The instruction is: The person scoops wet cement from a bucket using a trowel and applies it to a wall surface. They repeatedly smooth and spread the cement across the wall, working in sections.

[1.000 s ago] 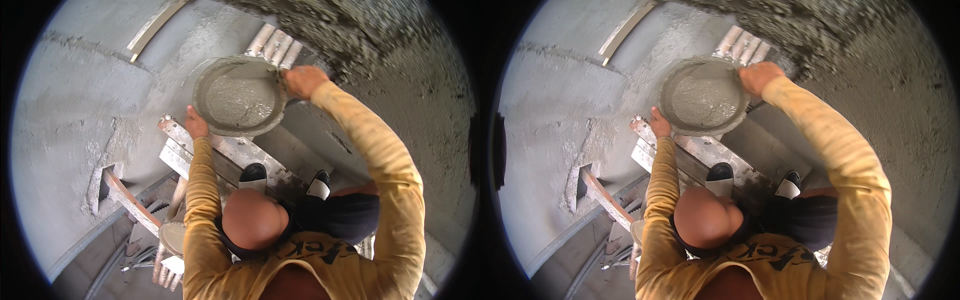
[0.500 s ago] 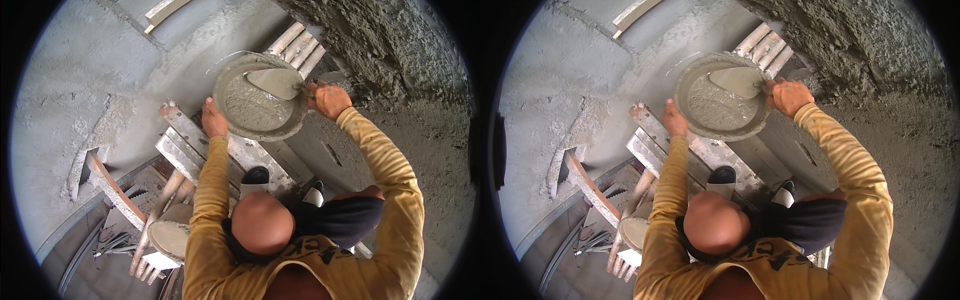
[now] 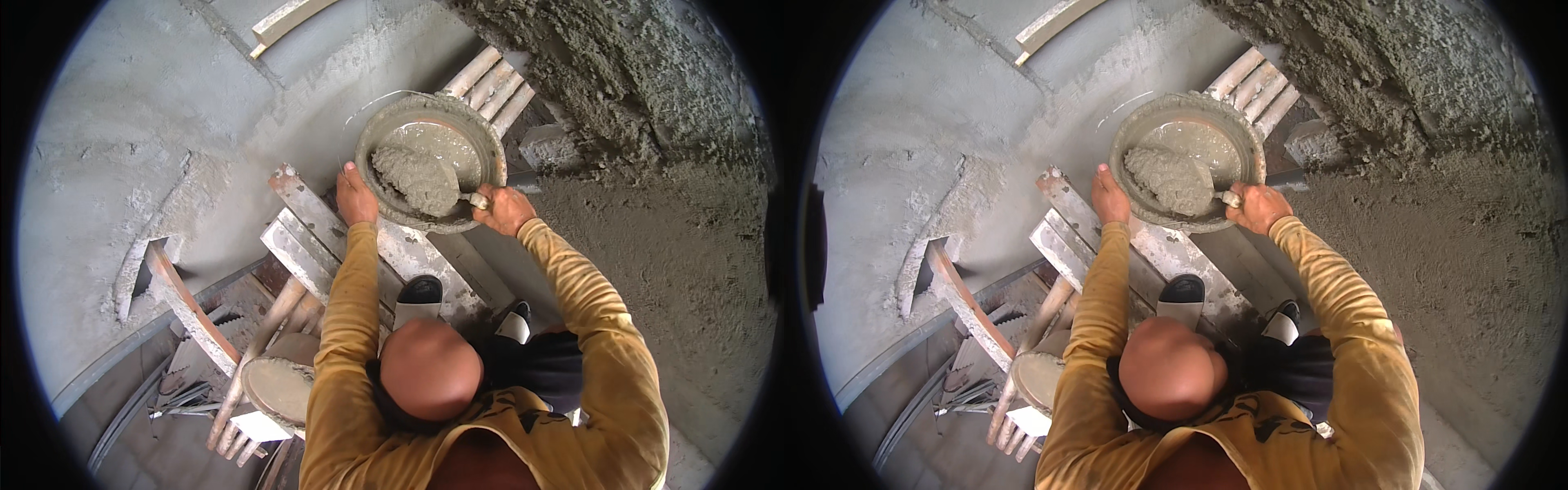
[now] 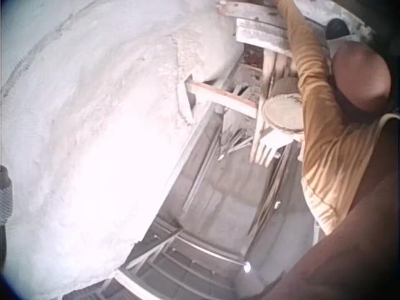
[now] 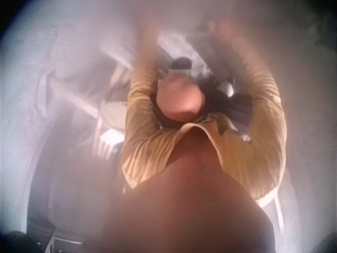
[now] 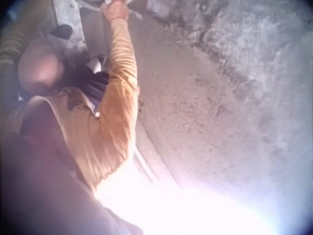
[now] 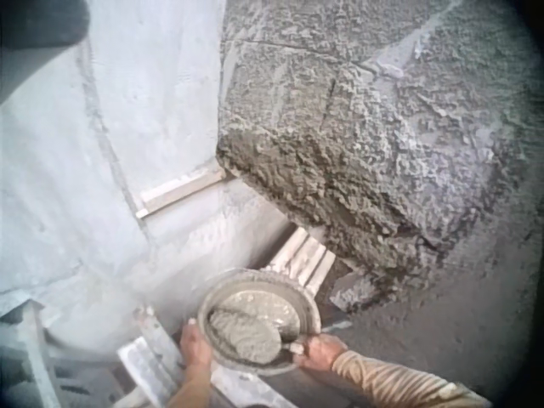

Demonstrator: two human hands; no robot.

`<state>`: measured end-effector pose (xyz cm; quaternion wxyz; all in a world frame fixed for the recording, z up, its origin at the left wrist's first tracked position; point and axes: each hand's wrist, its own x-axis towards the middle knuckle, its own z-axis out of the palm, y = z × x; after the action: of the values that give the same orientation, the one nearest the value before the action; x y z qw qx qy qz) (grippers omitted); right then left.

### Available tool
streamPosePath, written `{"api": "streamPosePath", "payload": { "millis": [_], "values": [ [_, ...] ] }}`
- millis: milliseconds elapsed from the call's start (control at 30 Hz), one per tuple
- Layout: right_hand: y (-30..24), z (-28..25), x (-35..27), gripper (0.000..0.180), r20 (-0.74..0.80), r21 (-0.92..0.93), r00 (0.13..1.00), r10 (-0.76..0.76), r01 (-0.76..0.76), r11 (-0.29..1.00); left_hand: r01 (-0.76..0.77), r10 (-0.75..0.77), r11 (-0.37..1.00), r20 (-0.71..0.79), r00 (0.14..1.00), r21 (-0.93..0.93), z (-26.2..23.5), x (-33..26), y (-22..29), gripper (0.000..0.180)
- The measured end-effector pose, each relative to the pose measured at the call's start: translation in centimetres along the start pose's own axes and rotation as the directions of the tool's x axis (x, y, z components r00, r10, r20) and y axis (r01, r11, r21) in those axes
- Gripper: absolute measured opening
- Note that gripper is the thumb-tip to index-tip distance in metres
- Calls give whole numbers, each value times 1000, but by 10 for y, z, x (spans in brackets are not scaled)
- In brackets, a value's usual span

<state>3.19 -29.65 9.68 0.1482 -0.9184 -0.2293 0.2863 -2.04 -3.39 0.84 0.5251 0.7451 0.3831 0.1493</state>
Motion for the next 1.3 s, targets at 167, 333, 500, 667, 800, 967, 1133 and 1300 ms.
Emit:
{"api": "streamPosePath", "payload": {
  "millis": [167,333,500,667,800,967,1133,1300],
  "values": [
    [-5,-28,-20,42,-151,58,987,-54,63,996,-61,61,996,7,998,71,-1,2,-13,62],
    [-35,-98,-53,36,-231,-146,957,-175,144,979,-48,48,999,-3,999,-17,-16,-6,-1,61],
    [-84,-169,-90,31,-268,-314,910,-318,230,921,-87,123,979,-195,973,187,-51,-33,-58,59],
    [-161,-222,-73,31,-193,-134,813,-550,533,835,204,-69,693,-219,973,692,-83,-68,-141,66],
    [-172,-253,-17,29,-96,391,898,-429,430,813,199,-131,618,-149,980,761,-79,-76,-149,70],
    [-116,-297,-19,39,-595,544,720,358,33,838,126,-47,635,-124,991,762,-60,-75,-154,69],
    [-67,-256,-120,35,-526,248,833,170,-41,968,259,-127,638,-233,964,726,-83,-70,-171,71],
    [-17,-163,-65,27,-182,-374,976,-120,44,926,-290,304,906,4,953,309,-32,-46,-54,59]
  ]
}}
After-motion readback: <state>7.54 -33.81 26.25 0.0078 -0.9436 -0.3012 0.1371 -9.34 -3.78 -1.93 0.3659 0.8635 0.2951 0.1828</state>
